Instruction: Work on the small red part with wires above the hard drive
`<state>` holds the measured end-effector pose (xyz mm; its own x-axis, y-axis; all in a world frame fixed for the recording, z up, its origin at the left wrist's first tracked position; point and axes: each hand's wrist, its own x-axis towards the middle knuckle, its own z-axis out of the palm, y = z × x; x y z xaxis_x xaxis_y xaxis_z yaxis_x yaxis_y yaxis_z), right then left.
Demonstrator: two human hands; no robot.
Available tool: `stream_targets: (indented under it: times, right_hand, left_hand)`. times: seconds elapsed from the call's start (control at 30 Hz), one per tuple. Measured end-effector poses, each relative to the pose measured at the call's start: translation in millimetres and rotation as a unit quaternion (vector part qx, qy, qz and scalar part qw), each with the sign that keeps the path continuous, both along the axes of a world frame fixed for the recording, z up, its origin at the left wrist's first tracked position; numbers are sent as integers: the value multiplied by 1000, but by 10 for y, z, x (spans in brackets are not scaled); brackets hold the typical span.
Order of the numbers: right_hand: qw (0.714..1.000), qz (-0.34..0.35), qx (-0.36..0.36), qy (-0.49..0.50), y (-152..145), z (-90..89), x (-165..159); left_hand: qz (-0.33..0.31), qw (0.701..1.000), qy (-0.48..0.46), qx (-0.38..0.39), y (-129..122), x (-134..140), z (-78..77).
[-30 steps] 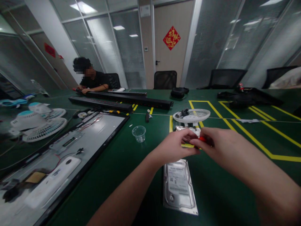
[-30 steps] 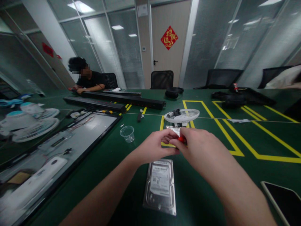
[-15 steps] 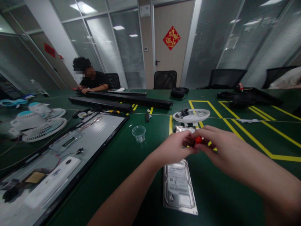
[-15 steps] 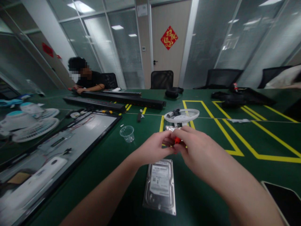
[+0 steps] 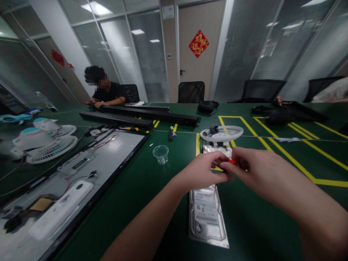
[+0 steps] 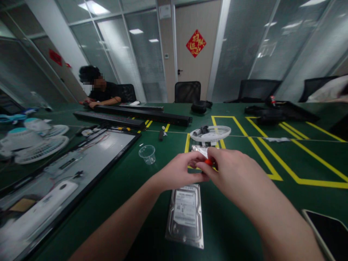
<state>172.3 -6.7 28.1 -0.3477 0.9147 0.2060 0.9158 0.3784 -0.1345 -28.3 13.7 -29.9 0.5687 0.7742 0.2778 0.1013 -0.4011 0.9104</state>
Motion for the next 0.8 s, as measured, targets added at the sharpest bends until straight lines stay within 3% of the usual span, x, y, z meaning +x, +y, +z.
stream_targets:
  times: [0.13,0.27,0.43,0.53,0.8]
  right_hand:
    - [1000,-24,-7,-12,-2,-7,-37]
    - [1000,-16,-16,4,-7,-1,-27]
    - [992,101,-1,70,-25,11,35]
    - [988,135,1,76,-21,15,37]
    - [997,55,-2,48,12,49,-6]
  left_hand:
    - [32,998,37,34,-49,35,17]
    - [45,999,13,-4,-56,48,-2]
    - [34,999,-6,-30,-30,40,-30]
    - [31,999,2,-28,-21,33,-30]
    - [34,999,0,11,-33,38,-5]
